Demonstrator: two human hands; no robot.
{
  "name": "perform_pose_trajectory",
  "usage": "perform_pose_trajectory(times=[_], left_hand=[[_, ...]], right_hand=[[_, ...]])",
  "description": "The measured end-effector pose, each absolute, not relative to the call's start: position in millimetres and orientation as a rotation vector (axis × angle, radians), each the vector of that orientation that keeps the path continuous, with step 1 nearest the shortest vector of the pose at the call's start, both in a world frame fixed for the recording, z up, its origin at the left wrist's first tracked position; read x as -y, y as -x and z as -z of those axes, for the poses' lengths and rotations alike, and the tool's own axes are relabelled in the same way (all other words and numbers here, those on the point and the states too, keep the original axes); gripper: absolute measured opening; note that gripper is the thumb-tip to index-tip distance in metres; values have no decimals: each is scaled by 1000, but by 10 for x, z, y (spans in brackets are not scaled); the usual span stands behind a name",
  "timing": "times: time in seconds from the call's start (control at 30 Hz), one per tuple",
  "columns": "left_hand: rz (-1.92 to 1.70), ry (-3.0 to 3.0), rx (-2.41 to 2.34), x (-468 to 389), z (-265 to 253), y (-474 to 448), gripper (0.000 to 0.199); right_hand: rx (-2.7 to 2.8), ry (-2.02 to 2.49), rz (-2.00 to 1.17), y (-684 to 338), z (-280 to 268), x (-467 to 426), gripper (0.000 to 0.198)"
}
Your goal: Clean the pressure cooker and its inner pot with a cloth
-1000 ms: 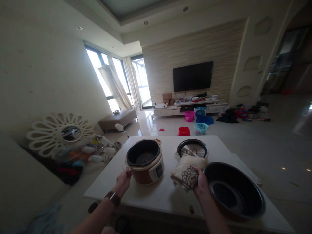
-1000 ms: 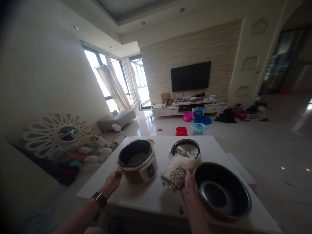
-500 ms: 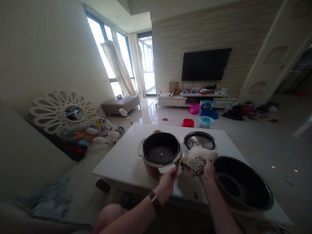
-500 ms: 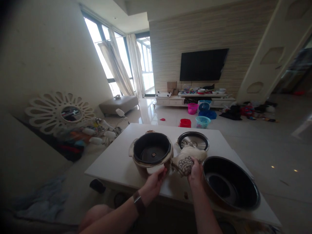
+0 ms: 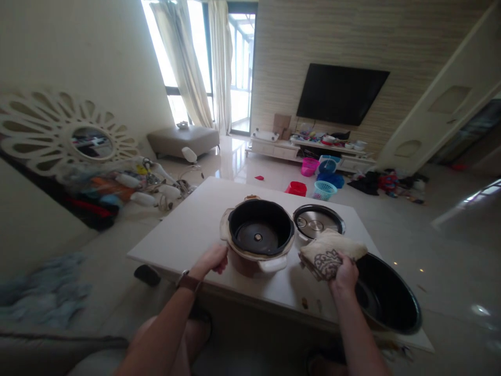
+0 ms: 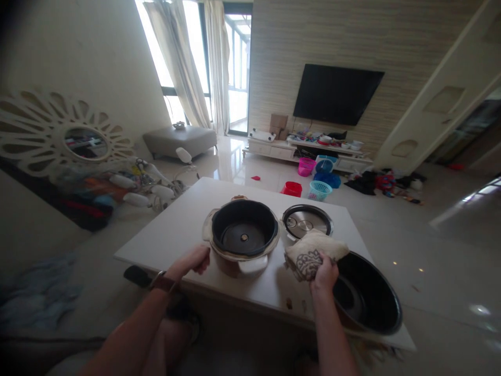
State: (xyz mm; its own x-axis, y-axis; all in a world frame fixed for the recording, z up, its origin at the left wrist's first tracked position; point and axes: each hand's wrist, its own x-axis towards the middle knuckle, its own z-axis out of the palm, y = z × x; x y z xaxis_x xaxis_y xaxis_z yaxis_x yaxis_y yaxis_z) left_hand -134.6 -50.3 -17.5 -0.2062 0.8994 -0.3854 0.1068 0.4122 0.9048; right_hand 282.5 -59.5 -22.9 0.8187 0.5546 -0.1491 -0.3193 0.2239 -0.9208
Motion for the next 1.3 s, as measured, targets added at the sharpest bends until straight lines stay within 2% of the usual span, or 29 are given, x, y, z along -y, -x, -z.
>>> perform_pose_trajectory(times=[0.2, 0.33, 0.5, 0.63, 0.73, 0.97, 1.13, 1.3], left_hand=[[-931, -916, -1549, 240, 70, 1563, 5], [-1100, -781, -1405, 250, 77, 1614, 15], [-1325, -517, -1265, 194, 44, 1544, 24], [-1417, -602, -1239, 166, 55, 1370, 32], [-1466, -689, -1249, 153, 92, 1261, 40], [-1544, -872, -1304, 82, 188, 1167, 49], [-1550, -860, -1379, 70, 190, 1142, 50], [-1580, -818, -1398, 66, 179, 1108, 49]], right_hand=[[271, 1254, -406, -2734, 152, 770, 40], [329, 1273, -309, -2619, 45, 845, 44], [522, 1229, -191, -2282, -562, 790, 40], [826, 1218, -98, -1921, -1146, 623, 38], [1144, 1289, -94, -1672, -1349, 369, 38], [1470, 1665, -216, -1251, -1299, -221, 24], [2097, 1950, 133, -952, -1205, -195, 34], [2745, 2040, -39, -653, -819, -203, 43]])
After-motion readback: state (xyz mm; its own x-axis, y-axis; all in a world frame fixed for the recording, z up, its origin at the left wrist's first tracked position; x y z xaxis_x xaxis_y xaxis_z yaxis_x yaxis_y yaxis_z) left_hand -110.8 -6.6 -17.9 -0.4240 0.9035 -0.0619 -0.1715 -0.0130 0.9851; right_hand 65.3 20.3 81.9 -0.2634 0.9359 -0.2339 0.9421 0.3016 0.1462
